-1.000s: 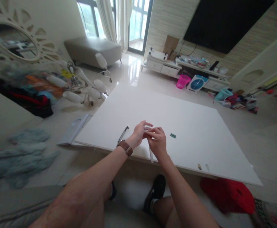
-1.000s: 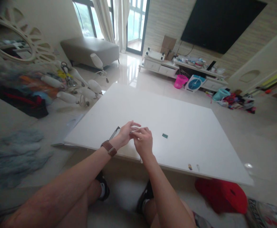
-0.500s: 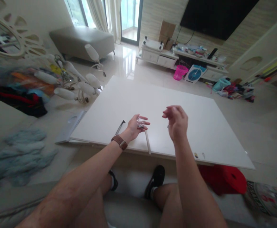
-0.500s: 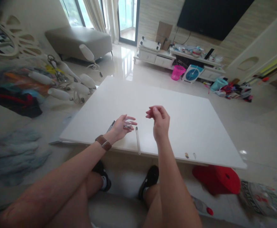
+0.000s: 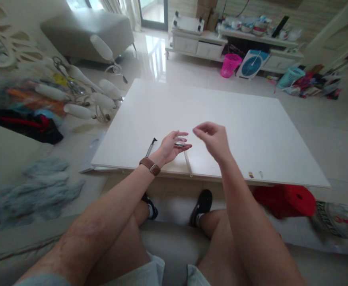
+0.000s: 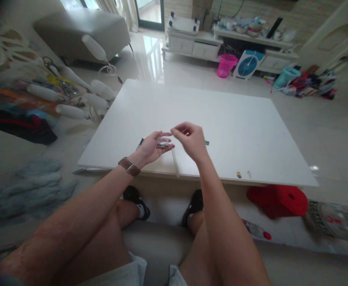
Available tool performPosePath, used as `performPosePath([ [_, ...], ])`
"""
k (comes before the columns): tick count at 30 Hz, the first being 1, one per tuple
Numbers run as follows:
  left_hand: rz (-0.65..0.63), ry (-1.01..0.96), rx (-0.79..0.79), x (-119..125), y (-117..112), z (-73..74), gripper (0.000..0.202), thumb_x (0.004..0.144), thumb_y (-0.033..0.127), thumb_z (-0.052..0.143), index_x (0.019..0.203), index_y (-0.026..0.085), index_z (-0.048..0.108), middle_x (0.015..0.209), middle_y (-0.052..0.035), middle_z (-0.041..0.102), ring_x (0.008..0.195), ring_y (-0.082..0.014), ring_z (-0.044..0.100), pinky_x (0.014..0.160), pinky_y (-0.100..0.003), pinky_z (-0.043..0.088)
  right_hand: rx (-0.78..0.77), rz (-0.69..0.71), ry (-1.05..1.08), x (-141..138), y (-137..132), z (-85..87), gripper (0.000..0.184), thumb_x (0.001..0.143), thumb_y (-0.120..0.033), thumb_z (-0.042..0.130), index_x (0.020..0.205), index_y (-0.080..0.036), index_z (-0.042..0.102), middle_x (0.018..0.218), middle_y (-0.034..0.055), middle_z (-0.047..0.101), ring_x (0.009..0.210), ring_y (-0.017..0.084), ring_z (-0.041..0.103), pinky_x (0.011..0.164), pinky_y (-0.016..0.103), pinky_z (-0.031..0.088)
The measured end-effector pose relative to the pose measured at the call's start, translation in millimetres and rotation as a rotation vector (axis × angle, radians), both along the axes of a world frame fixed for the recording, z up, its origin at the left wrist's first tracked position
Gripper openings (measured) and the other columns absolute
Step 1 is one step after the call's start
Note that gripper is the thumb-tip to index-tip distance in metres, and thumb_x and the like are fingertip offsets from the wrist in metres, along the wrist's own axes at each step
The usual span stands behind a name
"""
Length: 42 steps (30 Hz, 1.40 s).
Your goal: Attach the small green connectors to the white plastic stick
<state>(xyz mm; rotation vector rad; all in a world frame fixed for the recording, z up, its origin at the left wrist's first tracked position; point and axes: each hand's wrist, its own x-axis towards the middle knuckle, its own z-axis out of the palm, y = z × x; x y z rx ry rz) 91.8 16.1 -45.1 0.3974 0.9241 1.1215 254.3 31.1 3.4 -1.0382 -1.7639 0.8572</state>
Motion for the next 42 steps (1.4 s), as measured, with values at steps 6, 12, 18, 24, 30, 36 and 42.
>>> performPosePath([
  [6, -0.019, -0.006, 0.016, 5.3, 1.2, -2.0, 0.026, 0.093, 0.027, 0.045, 0.087, 0.01, 0.065, 0.074, -0.0088, 0.064, 0.064, -0.0159, 0.062, 0.06, -0.025, 0.049, 0.098, 0.154, -0.368, -13.5, -7.7, -37.3, 0.009, 0.081, -0.021, 0.072, 0.089, -0.018, 0.076, 0.085, 0.0029, 0.06, 0.07, 0.012, 0.055, 0.067, 0.027, 0.043],
  [12, 0.029, 0.058, 0.025, 4.5, 2.0, -7.7, 0.027, 0.094, 0.027, 0.048, 0.087, 0.01, 0.067, 0.074, -0.0076, 0.063, 0.063, -0.0135, 0.059, 0.06, -0.024, 0.047, 0.079, 0.16, -0.429, -19.9, -1.5, -40.5, 0.009, 0.079, -0.01, 0.068, 0.075, -0.018, 0.072, 0.081, 0.0024, 0.061, 0.072, 0.013, 0.056, 0.068, 0.027, 0.042],
  [18, 0.036, 0.118, 0.03, -1.3, 3.5, -7.8, 0.023, 0.092, 0.033, 0.052, 0.091, 0.013, 0.064, 0.079, -0.0066, 0.062, 0.065, -0.0151, 0.062, 0.069, -0.031, 0.051, 0.031, 0.074, -0.23, -13.8, 4.1, -37.9, 0.006, 0.082, -0.017, 0.065, 0.076, -0.016, 0.067, 0.077, 0.0016, 0.064, 0.069, 0.013, 0.058, 0.066, 0.026, 0.043],
  [24, 0.039, 0.221, 0.019, -7.1, 5.6, -9.9, 0.011, 0.084, 0.026, 0.058, 0.09, 0.016, 0.057, 0.086, -0.0077, 0.065, 0.069, -0.0168, 0.065, 0.064, -0.029, 0.049, -0.095, -0.067, -0.122, 0.0, 15.4, -48.3, 0.009, 0.081, -0.023, 0.064, 0.085, -0.016, 0.067, 0.069, 0.0004, 0.064, 0.062, 0.013, 0.056, 0.061, 0.026, 0.042],
  [30, -0.035, 0.302, 0.024, -7.3, 6.0, -7.3, 0.004, 0.08, 0.013, 0.055, 0.084, 0.015, 0.057, 0.082, -0.0066, 0.064, 0.069, -0.017, 0.067, 0.066, -0.028, 0.05, -0.112, -0.12, -0.139, -3.8, 16.6, -49.5, 0.006, 0.08, -0.023, 0.061, 0.078, -0.017, 0.061, 0.07, 0.0004, 0.063, 0.061, 0.012, 0.055, 0.059, 0.026, 0.041],
  [36, -0.156, 0.794, 0.131, -52.6, 16.4, -11.8, 0.024, 0.069, -0.002, 0.06, 0.085, 0.016, 0.062, 0.064, -0.0016, 0.059, 0.057, -0.0172, 0.063, 0.06, -0.028, 0.048, -0.084, -0.142, -0.251, -4.6, 13.4, -53.6, 0.005, 0.082, -0.022, 0.056, 0.079, -0.018, 0.056, 0.073, 0.001, 0.063, 0.06, 0.013, 0.056, 0.059, 0.026, 0.041],
  [42, -0.025, 1.218, 0.023, -135.9, 23.6, -37.6, 0.026, 0.066, -0.004, 0.068, 0.083, 0.016, 0.063, 0.054, 0.0042, 0.057, 0.049, -0.0112, 0.052, 0.056, -0.023, 0.037, -0.045, -0.094, -0.308, -5.0, 2.3, -51.8, 0.011, 0.083, -0.018, 0.054, 0.092, -0.02, 0.061, 0.078, 0.0015, 0.065, 0.063, 0.014, 0.058, 0.064, 0.028, 0.042],
])
